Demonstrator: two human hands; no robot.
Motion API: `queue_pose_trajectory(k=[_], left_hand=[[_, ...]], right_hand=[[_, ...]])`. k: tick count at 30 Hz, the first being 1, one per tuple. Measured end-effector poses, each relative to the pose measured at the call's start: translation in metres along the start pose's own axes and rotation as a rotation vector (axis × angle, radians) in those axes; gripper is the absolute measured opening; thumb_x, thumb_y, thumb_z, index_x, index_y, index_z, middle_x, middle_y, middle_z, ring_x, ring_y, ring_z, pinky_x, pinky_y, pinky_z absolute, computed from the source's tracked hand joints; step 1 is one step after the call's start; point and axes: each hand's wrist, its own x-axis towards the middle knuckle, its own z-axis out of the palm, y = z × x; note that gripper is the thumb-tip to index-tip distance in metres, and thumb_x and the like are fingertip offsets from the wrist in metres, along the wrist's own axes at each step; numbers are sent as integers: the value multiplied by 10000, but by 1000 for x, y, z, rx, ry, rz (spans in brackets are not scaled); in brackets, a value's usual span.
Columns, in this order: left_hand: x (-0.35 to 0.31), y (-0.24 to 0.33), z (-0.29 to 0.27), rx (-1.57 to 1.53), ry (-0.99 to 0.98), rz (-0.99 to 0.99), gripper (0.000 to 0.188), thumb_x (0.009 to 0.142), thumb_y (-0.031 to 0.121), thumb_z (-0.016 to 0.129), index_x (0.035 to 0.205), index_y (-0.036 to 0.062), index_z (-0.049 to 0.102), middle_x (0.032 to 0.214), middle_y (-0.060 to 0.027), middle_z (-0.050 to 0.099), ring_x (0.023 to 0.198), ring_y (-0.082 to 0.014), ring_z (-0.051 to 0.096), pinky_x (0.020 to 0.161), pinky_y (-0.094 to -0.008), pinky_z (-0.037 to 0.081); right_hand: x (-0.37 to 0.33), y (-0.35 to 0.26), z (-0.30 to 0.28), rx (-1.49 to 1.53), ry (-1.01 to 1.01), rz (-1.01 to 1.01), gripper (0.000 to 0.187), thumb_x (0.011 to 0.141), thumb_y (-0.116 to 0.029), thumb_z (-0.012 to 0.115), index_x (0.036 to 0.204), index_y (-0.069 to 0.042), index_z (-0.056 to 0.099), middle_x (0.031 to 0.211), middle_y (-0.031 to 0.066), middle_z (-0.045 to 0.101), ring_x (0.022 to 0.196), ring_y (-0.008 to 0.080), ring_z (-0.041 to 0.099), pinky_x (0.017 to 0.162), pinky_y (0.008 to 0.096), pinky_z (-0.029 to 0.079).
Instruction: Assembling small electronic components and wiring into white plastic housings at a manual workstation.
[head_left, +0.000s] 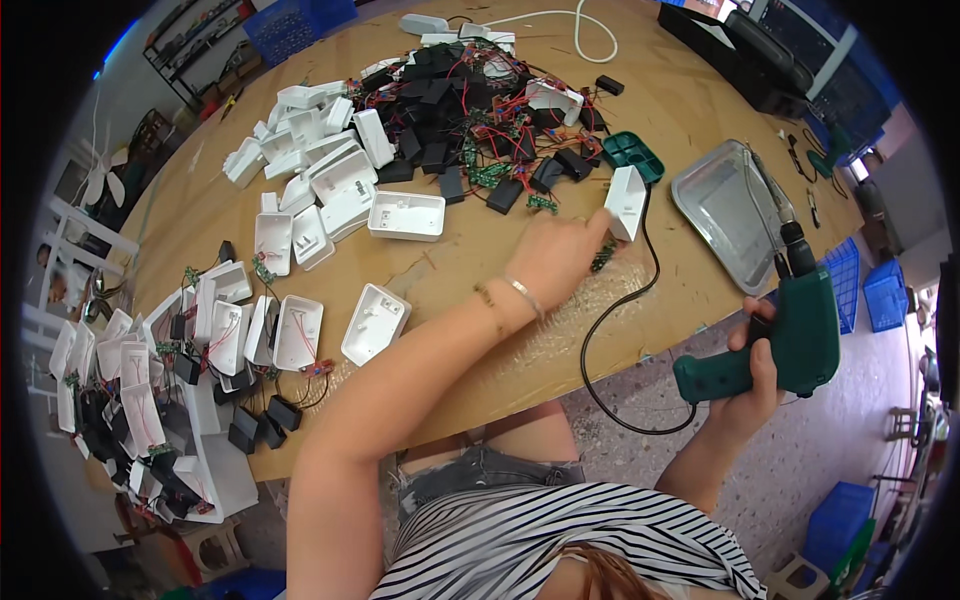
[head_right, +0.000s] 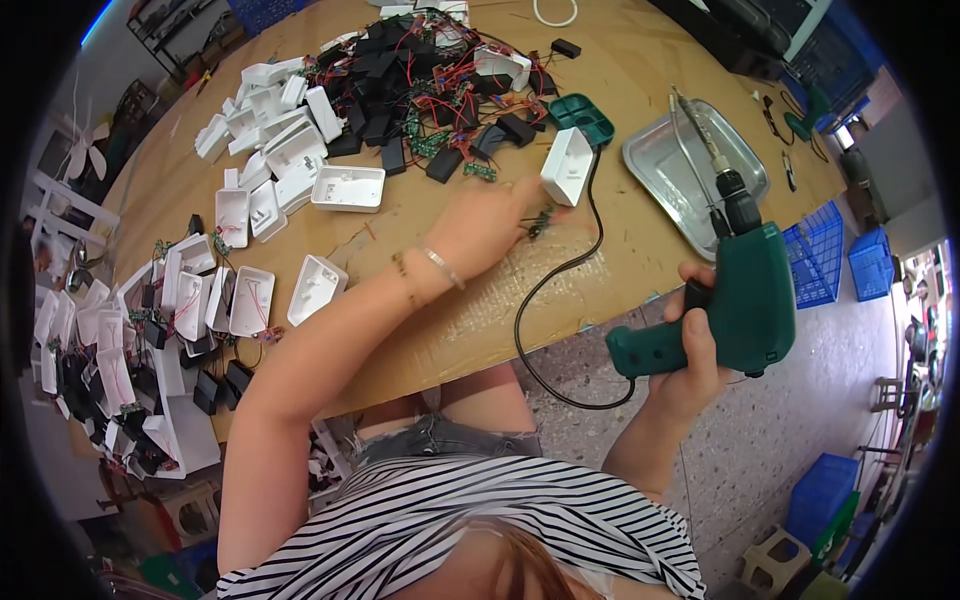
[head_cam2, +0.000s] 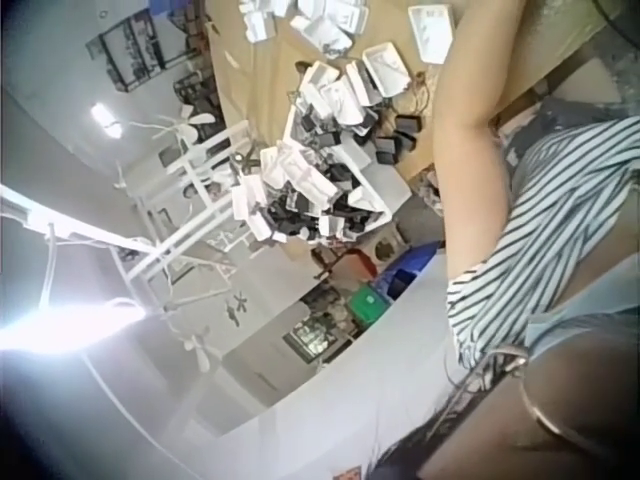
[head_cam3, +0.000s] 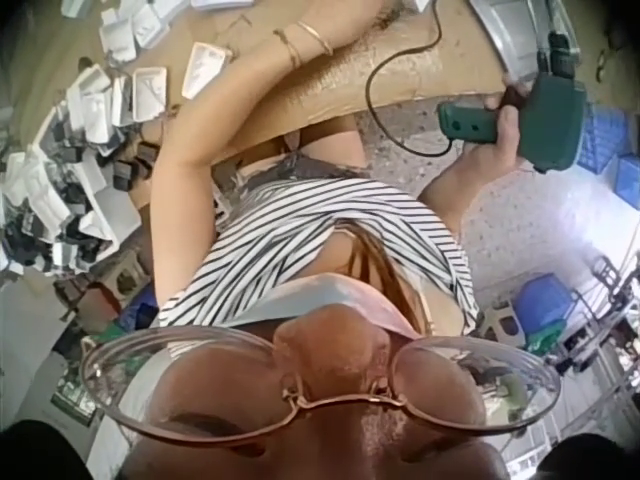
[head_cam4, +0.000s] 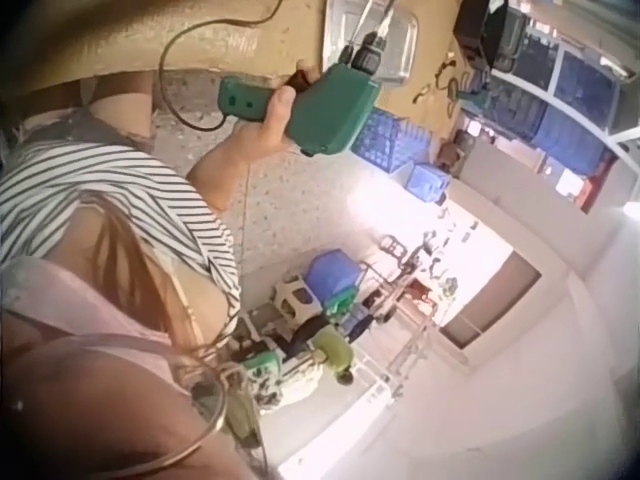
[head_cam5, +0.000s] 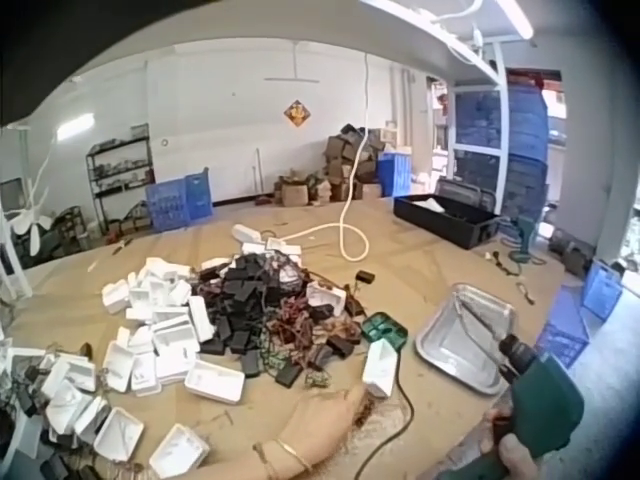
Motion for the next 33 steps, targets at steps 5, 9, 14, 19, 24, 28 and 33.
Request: queue_pose_trajectory(k=[5, 9, 14, 19, 24, 28, 33], left_hand=[[-68, 7, -15, -28, -55, -219, 375, 711, 160, 614, 1002, -3, 442, 827, -177, 562, 748, -335, 580, 654, -416, 464], [-81, 27, -12, -175, 165, -385, 315, 734, 145, 583, 953, -41, 454, 862, -237, 541, 735, -370, 585, 625, -399, 484], [-87, 16, -4, -308, 150, -523, 321, 758, 166, 600, 958, -47, 467, 849, -233, 537, 762, -371, 575, 661, -409, 484], [-127, 10, -40, -447, 204, -531, 311, 769, 163, 620, 994, -29, 521, 774, -153, 570, 693, -267, 583, 630, -348, 478], [-172, 11, -68, -800, 247, -721, 203, 801, 117, 599, 949, -20, 575, 823, -145, 602, 698, -232, 600, 662, -285, 480], [-210, 3, -84, -883, 350, -693, 222, 808, 116, 609, 996, -2, 604, 811, -97, 616, 682, -142, 584, 630, -251, 471], [-237, -10, -100, -702, 405, -769, 208, 850, 155, 557, 985, 11, 622, 623, -57, 588, 560, -135, 547, 552, -246, 431]], right_hand=[[-12, 4, 7, 28, -16, 99, 414, 778, -102, 541, 1149, 59, 455, 1047, 190, 544, 717, 137, 488, 663, 235, 404], [-23, 11, 20, 54, -51, 159, 414, 777, -98, 541, 1149, 62, 455, 1047, 189, 545, 719, 138, 490, 665, 235, 405], [-38, 13, 31, 87, -82, 226, 430, 775, -101, 538, 1164, 57, 446, 1052, 189, 546, 722, 141, 497, 669, 243, 410], [-55, 13, 36, 128, -92, 274, 437, 768, -105, 549, 1164, 49, 448, 1027, 184, 555, 714, 144, 498, 662, 247, 410], [-69, 17, 58, 127, -157, 422, 453, 751, -134, 577, 1149, 46, 457, 1032, 183, 551, 704, 144, 496, 657, 247, 406], [-77, 16, 77, 114, -251, 483, 466, 739, -160, 592, 1139, 44, 466, 1027, 178, 552, 696, 144, 498, 657, 246, 406], [-89, 17, 92, 93, -293, 570, 501, 711, -178, 620, 1138, 38, 471, 1004, 166, 560, 694, 135, 503, 662, 240, 405]])
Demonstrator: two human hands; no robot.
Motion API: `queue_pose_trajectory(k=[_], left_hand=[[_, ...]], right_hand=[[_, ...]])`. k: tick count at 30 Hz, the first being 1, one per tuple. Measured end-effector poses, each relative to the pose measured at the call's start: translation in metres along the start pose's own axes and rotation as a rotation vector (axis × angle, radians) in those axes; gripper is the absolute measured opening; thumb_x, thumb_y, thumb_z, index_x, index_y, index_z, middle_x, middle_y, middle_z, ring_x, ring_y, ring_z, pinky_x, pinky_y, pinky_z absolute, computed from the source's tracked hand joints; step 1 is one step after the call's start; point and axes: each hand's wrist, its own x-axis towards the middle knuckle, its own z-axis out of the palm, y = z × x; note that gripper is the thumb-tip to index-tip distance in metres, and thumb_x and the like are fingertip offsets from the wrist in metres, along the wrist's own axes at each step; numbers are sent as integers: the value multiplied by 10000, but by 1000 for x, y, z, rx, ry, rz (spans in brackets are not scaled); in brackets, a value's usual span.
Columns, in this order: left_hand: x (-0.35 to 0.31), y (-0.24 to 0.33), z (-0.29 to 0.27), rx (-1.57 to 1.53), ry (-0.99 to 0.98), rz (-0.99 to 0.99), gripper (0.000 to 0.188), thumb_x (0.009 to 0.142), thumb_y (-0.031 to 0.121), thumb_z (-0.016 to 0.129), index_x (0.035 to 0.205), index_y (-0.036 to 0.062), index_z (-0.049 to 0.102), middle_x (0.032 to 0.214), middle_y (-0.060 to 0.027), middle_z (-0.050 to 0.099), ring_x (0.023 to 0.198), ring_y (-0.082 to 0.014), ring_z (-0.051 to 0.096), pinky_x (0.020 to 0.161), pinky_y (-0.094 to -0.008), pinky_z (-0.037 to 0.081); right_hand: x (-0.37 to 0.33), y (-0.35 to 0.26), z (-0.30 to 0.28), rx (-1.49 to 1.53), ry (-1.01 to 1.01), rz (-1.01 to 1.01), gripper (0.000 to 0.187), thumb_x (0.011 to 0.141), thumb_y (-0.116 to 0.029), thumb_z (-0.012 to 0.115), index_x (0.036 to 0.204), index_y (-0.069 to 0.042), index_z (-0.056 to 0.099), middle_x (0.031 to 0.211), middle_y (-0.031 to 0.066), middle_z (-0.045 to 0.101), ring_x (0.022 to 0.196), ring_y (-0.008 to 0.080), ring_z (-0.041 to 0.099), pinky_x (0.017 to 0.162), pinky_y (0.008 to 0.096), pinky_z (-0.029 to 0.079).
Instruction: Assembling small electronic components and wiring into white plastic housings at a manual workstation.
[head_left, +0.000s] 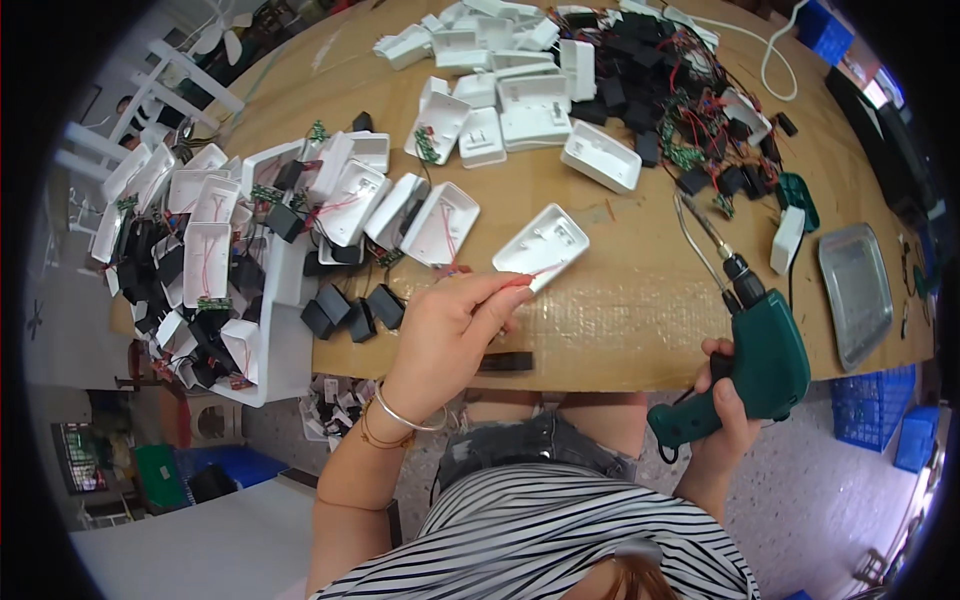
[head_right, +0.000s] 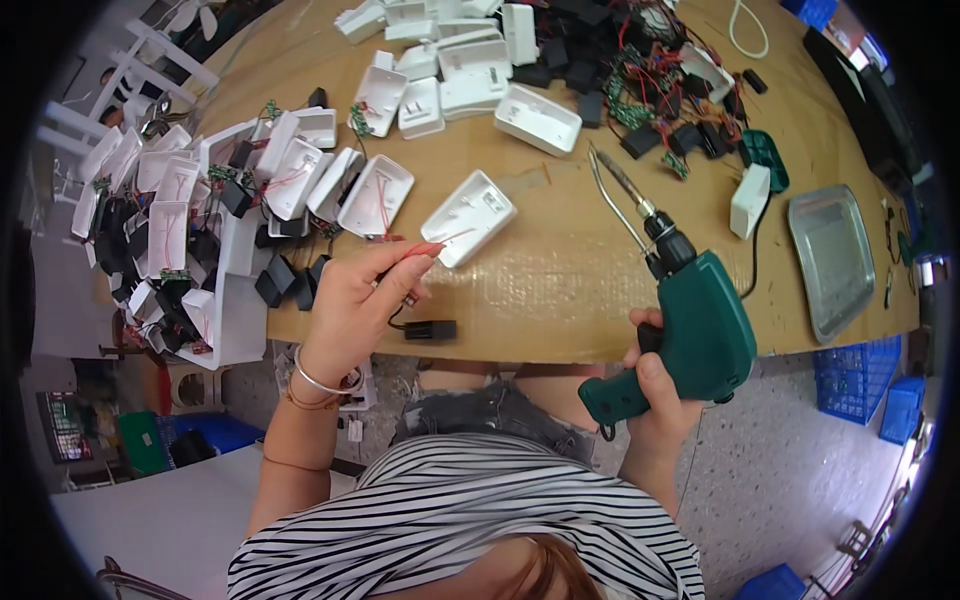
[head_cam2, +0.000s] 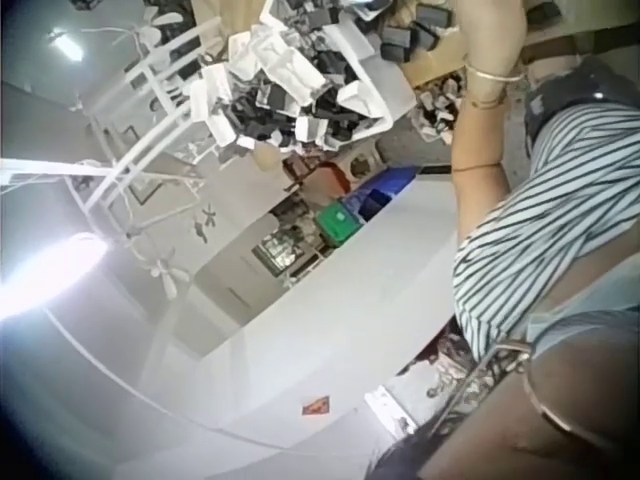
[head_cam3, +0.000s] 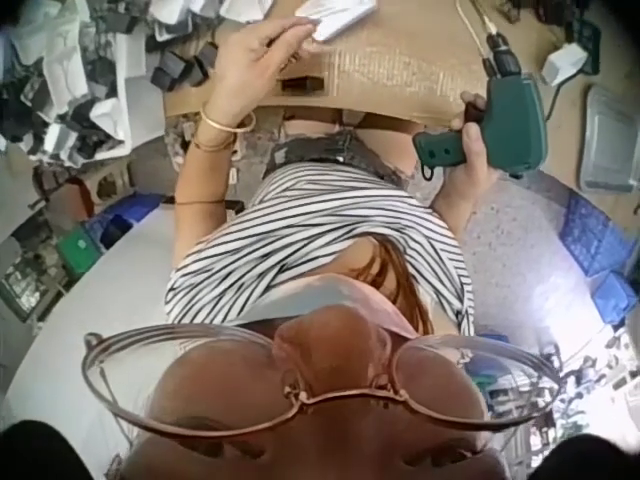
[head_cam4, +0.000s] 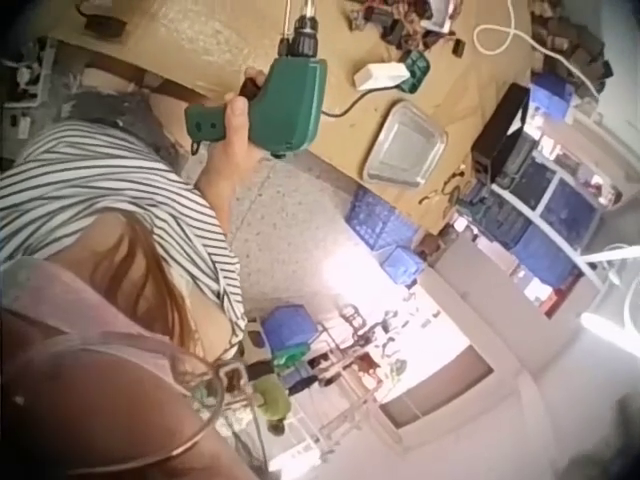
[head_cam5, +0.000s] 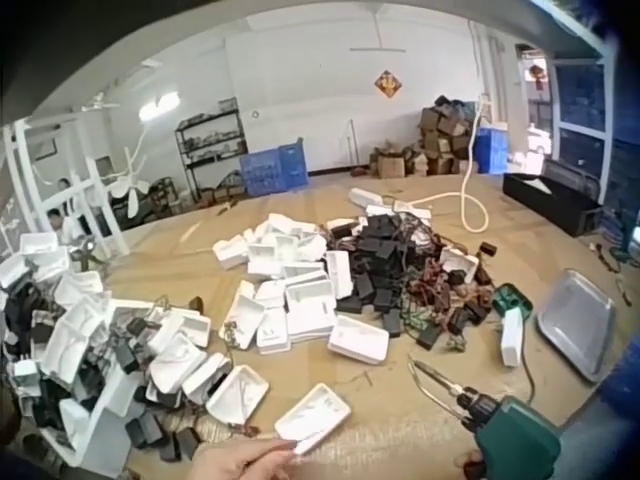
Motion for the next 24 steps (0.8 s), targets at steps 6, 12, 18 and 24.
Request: queue_pose_trajectory(k=[6, 12, 18, 24], left_hand=[[14, -18, 11, -193, 64, -71, 195, 874, 136, 512, 976, -29, 528, 652, -80, 602, 551, -116, 546, 523, -263, 425], [24, -40, 23, 428, 430, 369, 98, 823, 100, 568, 866, 20, 532, 847, -120, 539, 798, -280, 500, 729, -364, 392], [17, -28, 55, 564, 243, 416, 125, 765, 110, 614, 847, 51, 540, 838, -103, 551, 826, -287, 501, 778, -397, 351], [5, -26, 65, 535, 329, 498, 113, 763, 67, 609, 851, 45, 542, 800, -105, 555, 767, -281, 497, 749, -389, 367]], right_hand=[[-3, 6, 16, -35, -22, 31, 509, 705, -178, 622, 1141, 37, 470, 1007, 163, 560, 696, 136, 509, 661, 236, 406], [-3, 6, 14, -55, -25, 68, 513, 704, -168, 621, 1148, 36, 465, 1011, 166, 560, 692, 135, 505, 653, 231, 405], [-2, 10, 10, -39, -12, 53, 509, 709, -161, 622, 1151, 33, 458, 1006, 165, 558, 683, 131, 499, 647, 228, 406], [-5, 10, -1, -37, -7, 71, 522, 713, -159, 630, 1164, 24, 441, 999, 165, 552, 685, 136, 496, 647, 229, 406]])
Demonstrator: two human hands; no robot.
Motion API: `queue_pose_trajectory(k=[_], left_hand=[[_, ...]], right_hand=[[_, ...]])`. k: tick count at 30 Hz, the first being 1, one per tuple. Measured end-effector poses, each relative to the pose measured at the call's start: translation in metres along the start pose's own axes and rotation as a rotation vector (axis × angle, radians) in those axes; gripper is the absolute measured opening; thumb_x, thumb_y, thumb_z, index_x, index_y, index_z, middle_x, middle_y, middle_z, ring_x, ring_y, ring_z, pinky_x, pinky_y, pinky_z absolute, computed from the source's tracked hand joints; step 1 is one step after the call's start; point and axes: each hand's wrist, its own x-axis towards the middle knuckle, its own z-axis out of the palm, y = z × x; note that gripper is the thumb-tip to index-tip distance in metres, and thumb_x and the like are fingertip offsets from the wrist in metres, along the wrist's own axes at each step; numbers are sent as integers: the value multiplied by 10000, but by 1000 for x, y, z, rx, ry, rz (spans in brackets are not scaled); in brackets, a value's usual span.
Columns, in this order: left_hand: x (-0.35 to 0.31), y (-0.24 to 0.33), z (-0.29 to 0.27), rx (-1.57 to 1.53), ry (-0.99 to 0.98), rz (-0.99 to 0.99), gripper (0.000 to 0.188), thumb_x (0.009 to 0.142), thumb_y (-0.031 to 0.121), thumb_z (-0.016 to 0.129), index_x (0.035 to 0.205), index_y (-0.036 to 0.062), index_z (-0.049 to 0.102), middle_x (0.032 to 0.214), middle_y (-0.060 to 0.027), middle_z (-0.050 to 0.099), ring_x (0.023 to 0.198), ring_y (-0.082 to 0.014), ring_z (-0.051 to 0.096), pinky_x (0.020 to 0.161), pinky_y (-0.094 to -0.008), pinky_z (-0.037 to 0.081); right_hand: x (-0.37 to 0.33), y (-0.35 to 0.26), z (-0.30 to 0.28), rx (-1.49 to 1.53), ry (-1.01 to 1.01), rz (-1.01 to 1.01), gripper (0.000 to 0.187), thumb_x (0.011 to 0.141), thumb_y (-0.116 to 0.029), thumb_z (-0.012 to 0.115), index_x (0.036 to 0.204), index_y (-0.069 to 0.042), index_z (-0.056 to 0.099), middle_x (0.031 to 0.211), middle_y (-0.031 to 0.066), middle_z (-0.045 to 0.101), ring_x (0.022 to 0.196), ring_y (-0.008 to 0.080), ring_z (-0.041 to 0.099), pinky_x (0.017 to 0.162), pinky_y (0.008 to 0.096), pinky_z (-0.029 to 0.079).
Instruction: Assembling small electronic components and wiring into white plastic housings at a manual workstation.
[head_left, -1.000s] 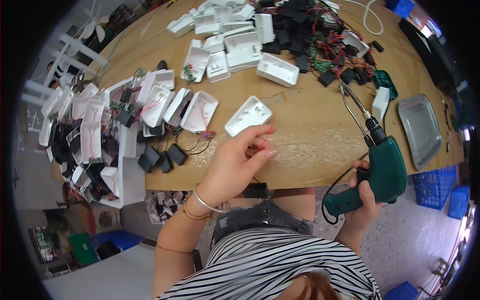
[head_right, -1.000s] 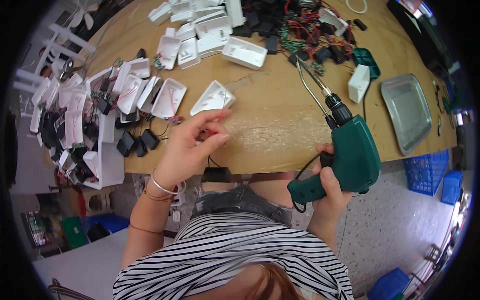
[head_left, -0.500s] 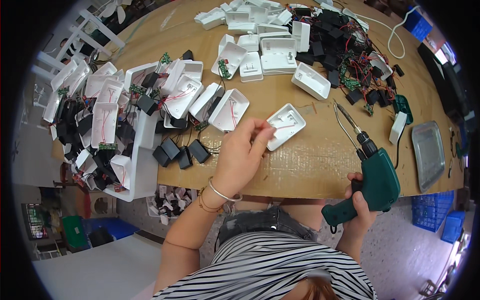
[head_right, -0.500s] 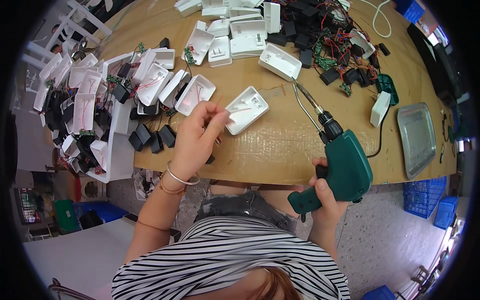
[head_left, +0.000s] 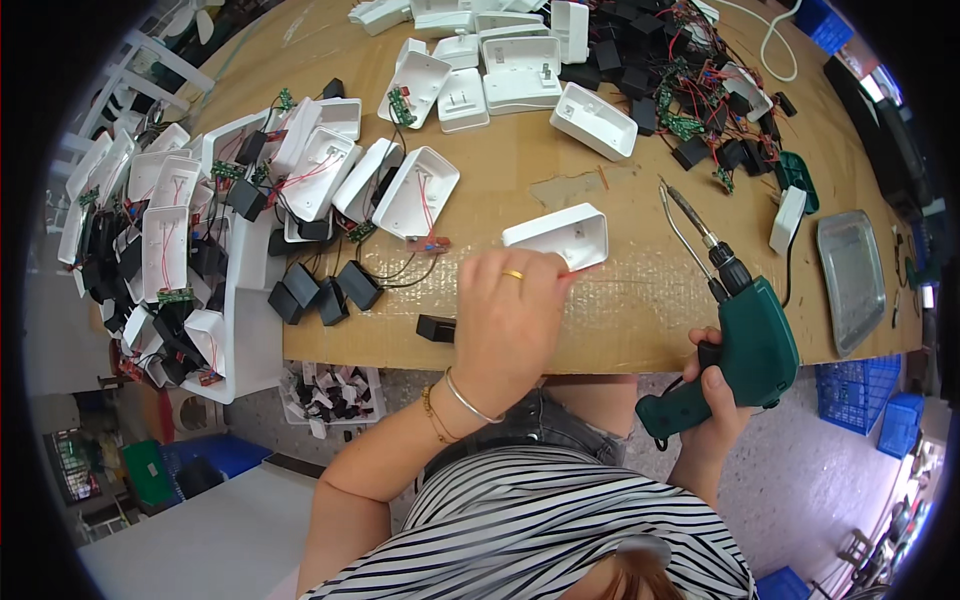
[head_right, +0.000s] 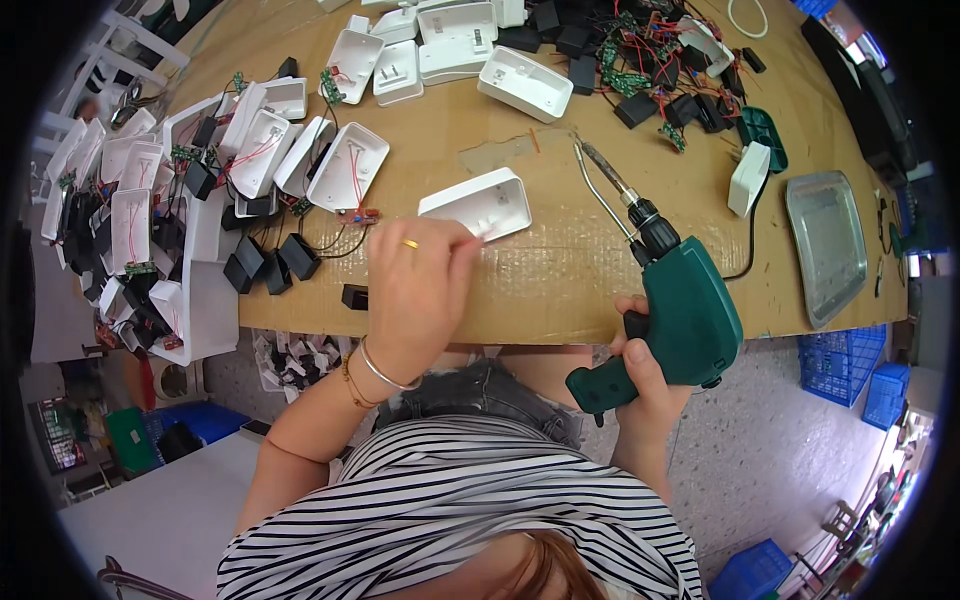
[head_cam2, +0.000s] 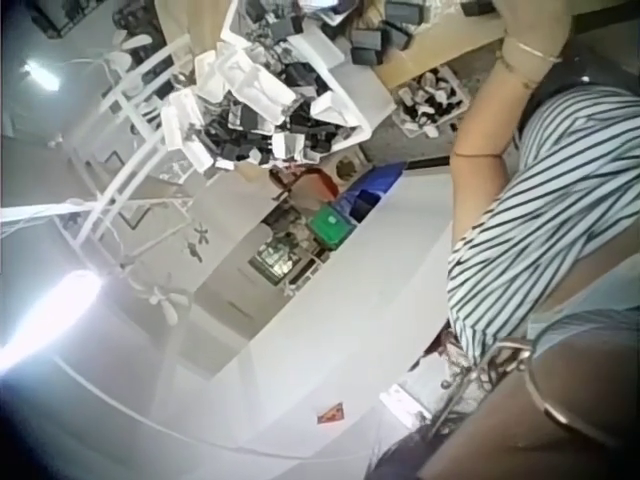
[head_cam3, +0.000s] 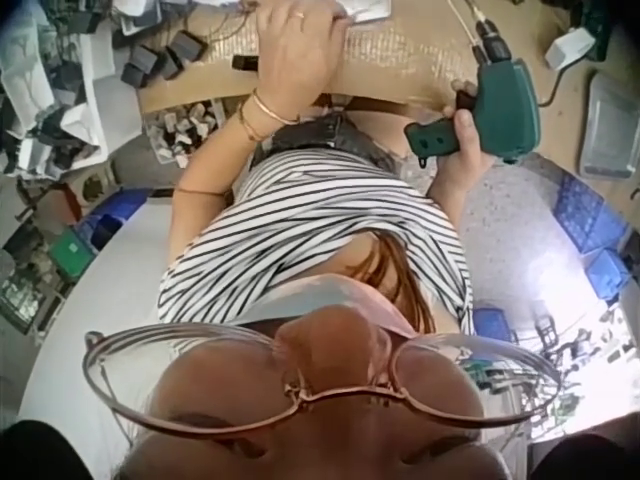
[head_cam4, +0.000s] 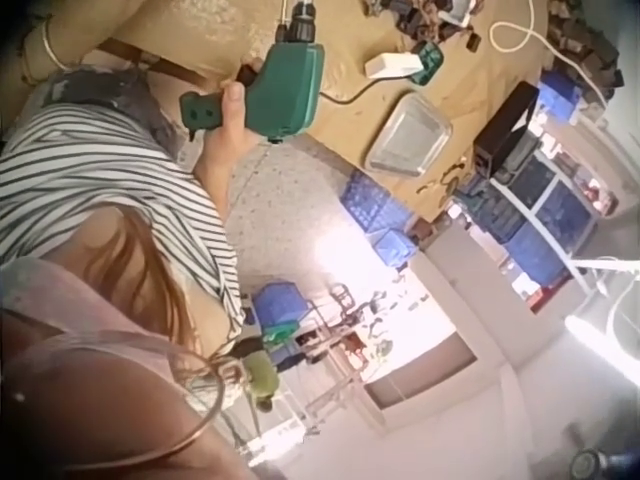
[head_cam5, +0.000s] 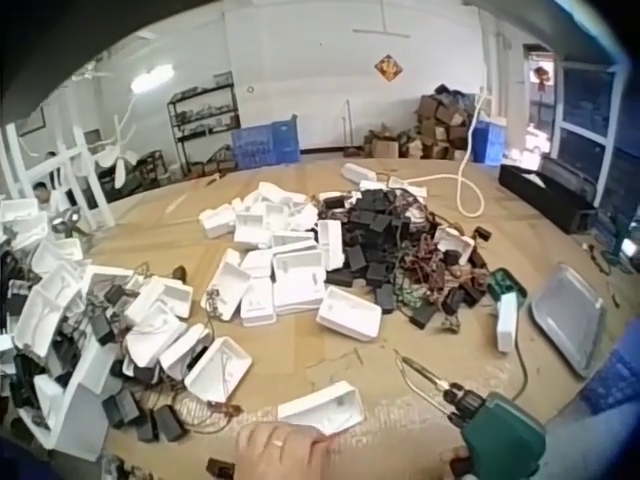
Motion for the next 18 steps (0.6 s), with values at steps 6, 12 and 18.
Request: queue_pose_trajectory(k=[6, 12, 18], left_hand=[[3, -2, 1, -87, 70, -67, 145, 761, 12, 606, 905, 24, 602, 751, -106, 578, 658, -274, 517, 610, -336, 416], [6, 1, -7, -223, 83, -158, 127, 718, 77, 664, 839, 49, 637, 613, -80, 569, 570, -241, 522, 560, -347, 407], [13, 0, -9, -176, 69, -202, 102, 731, 74, 656, 814, 40, 607, 703, -85, 568, 709, -266, 517, 652, -352, 399]], right_hand=[[-7, 6, -9, 25, -20, 29, 484, 718, -159, 630, 1131, 26, 456, 1008, 167, 542, 700, 139, 491, 653, 231, 398], [-9, 8, -9, 18, -2, 42, 473, 726, -153, 617, 1128, 34, 454, 1010, 172, 542, 695, 143, 489, 654, 235, 397], [-10, 12, -12, 24, 2, 20, 471, 730, -147, 607, 1134, 38, 452, 1011, 179, 544, 693, 143, 489, 653, 239, 399]])
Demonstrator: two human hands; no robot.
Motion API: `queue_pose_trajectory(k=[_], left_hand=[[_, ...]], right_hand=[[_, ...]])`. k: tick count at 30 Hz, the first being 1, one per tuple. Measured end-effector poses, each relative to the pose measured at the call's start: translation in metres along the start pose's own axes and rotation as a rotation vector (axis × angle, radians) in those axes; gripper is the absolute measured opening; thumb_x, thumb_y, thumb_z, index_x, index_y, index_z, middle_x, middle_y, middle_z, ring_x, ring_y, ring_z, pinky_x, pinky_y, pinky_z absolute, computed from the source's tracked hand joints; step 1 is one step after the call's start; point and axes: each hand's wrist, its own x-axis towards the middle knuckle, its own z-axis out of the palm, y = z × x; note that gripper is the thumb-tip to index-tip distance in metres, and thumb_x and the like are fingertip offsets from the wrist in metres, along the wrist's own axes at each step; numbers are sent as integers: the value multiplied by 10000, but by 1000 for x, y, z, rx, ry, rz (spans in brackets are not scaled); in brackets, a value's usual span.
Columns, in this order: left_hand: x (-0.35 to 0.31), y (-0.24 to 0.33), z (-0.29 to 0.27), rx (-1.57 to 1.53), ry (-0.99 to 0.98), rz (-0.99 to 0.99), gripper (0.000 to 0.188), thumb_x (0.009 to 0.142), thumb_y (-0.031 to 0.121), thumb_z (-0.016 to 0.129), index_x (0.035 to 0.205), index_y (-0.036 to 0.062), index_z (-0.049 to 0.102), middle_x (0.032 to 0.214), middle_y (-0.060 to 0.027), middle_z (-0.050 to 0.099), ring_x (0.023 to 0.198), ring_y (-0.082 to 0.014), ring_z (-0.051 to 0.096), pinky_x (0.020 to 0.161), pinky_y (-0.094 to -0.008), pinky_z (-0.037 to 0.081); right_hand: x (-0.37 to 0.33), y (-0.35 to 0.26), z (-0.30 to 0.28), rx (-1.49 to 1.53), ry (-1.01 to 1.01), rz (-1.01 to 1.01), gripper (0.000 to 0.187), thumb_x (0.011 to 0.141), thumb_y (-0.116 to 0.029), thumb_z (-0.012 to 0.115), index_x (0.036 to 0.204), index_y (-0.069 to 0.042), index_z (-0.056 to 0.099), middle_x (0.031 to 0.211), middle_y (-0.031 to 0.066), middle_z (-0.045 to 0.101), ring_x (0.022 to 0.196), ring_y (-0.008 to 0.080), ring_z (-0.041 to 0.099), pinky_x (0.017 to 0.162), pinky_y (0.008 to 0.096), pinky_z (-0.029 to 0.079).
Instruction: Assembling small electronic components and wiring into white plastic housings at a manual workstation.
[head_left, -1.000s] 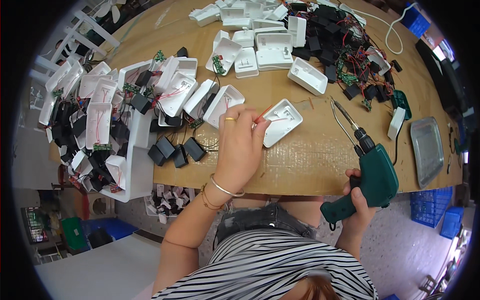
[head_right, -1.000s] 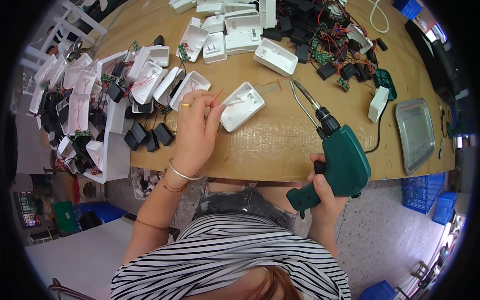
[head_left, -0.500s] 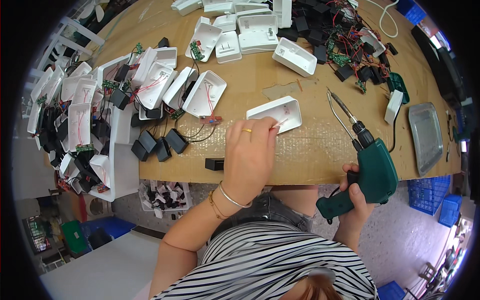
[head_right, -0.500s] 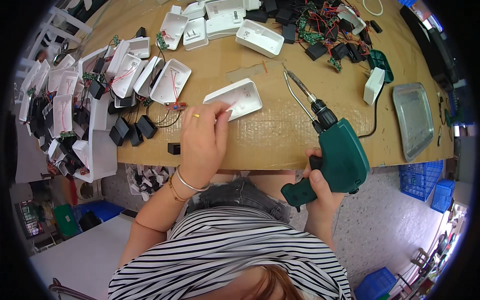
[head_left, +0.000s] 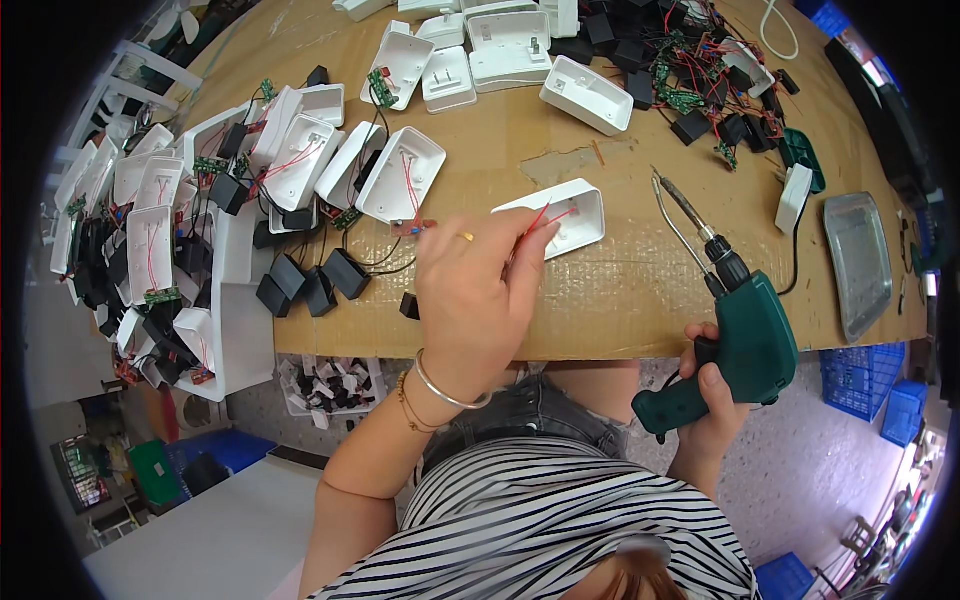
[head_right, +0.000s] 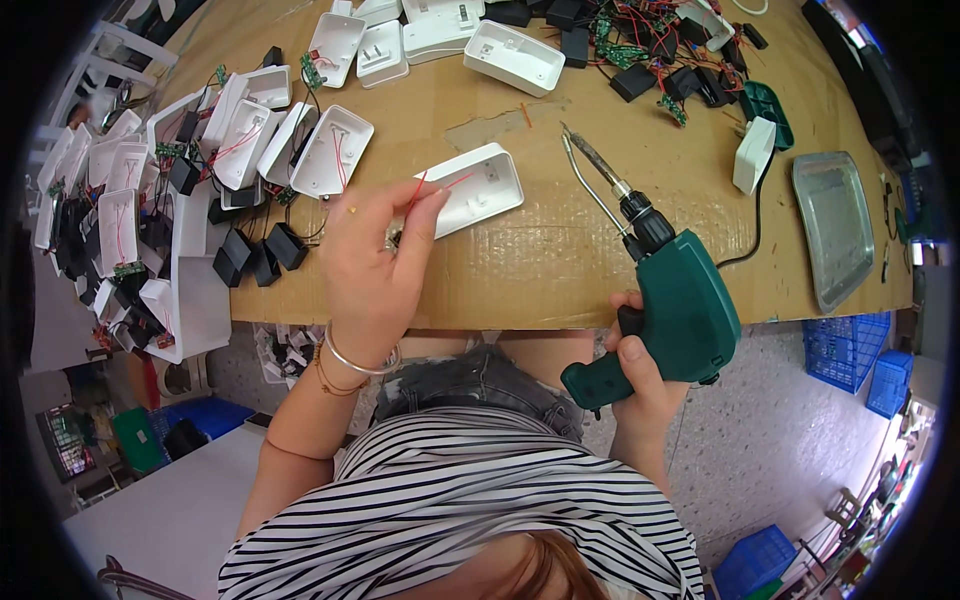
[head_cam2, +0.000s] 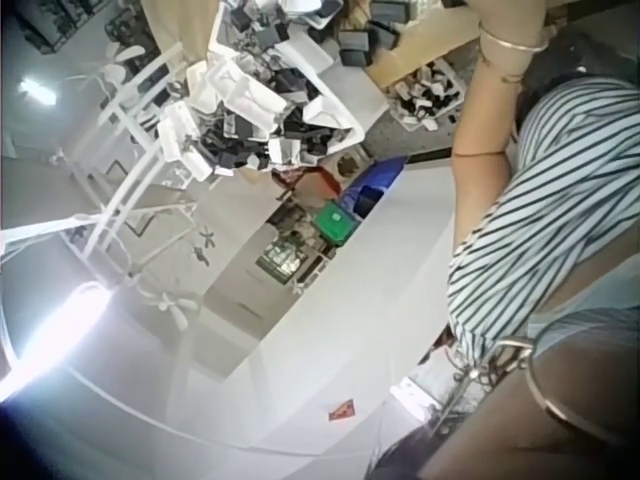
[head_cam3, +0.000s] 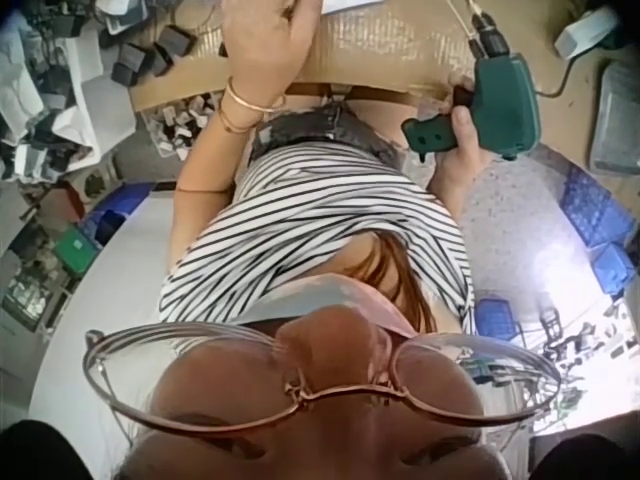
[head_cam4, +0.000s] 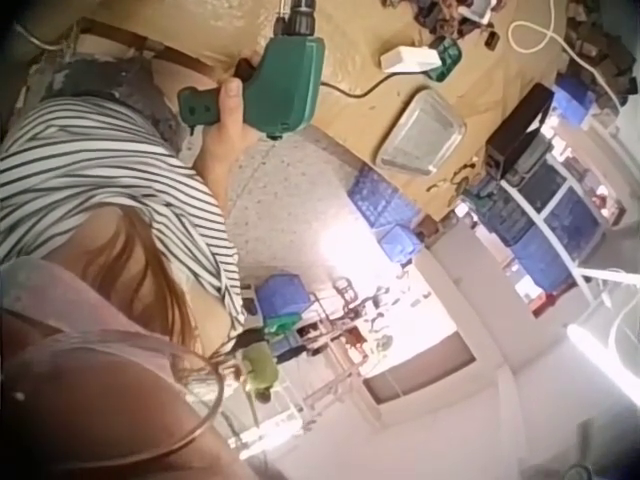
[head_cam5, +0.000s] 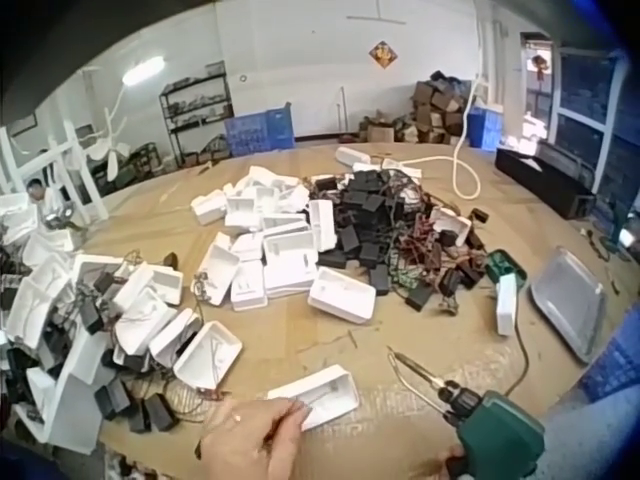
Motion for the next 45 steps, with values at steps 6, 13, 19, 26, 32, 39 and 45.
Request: queue_pose_trajectory(k=[6, 13, 19, 26, 32, 39, 45], left_hand=[[-11, -11, 27, 104, -13, 57, 143, 753, 40, 609, 842, -2, 505, 1019, -153, 468, 925, -317, 438, 797, -399, 349], [-15, -11, 44, 215, 16, 24, 145, 753, 77, 607, 820, 11, 496, 1065, -135, 439, 982, -334, 397, 857, -460, 294], [-12, -20, 54, 220, 49, -43, 118, 760, 78, 581, 814, 4, 507, 1089, -142, 429, 1004, -345, 367, 856, -472, 286], [-17, -17, 54, 209, 33, -12, 128, 745, 64, 581, 814, -14, 507, 1118, -148, 424, 1012, -359, 357, 872, -473, 280], [-21, -16, 55, 189, 15, 40, 112, 744, 41, 604, 805, 7, 516, 1116, -167, 435, 988, -353, 369, 872, -441, 301], [-22, -11, 55, 210, 27, 69, 112, 737, 40, 620, 788, 16, 523, 1091, -151, 463, 990, -341, 371, 873, -423, 306], [-25, -16, 59, 247, 26, 79, 124, 736, 62, 607, 809, 22, 515, 1090, -113, 469, 985, -308, 381, 850, -414, 309]], right_hand=[[-7, 2, 1, 3, -23, 4, 493, 703, -167, 640, 1119, 36, 468, 987, 171, 557, 691, 149, 493, 639, 239, 399], [-24, 9, -7, -283, -140, -3, 432, 741, -89, 667, 1124, 32, 507, 1008, 126, 580, 868, 177, 556, 765, 291, 443], [-25, 10, -3, -379, -191, 50, 360, 787, -109, 649, 1109, 1, 532, 978, 78, 589, 876, 153, 553, 774, 278, 437], [-22, 5, 6, -373, -171, 85, 240, 789, -106, 650, 990, 3, 573, 872, 54, 596, 755, 129, 565, 659, 259, 457], [-26, 8, 4, -430, -75, 154, 514, 724, -170, 692, 1156, 24, 496, 1007, 117, 599, 766, 130, 554, 694, 253, 455], [-24, 6, 4, -436, -82, 116, 508, 726, -160, 688, 1157, 25, 493, 1014, 118, 597, 769, 127, 550, 695, 249, 452], [-27, 8, -4, -451, -71, 139, 509, 728, -156, 686, 1163, 23, 490, 1009, 115, 596, 773, 124, 549, 703, 246, 450]])
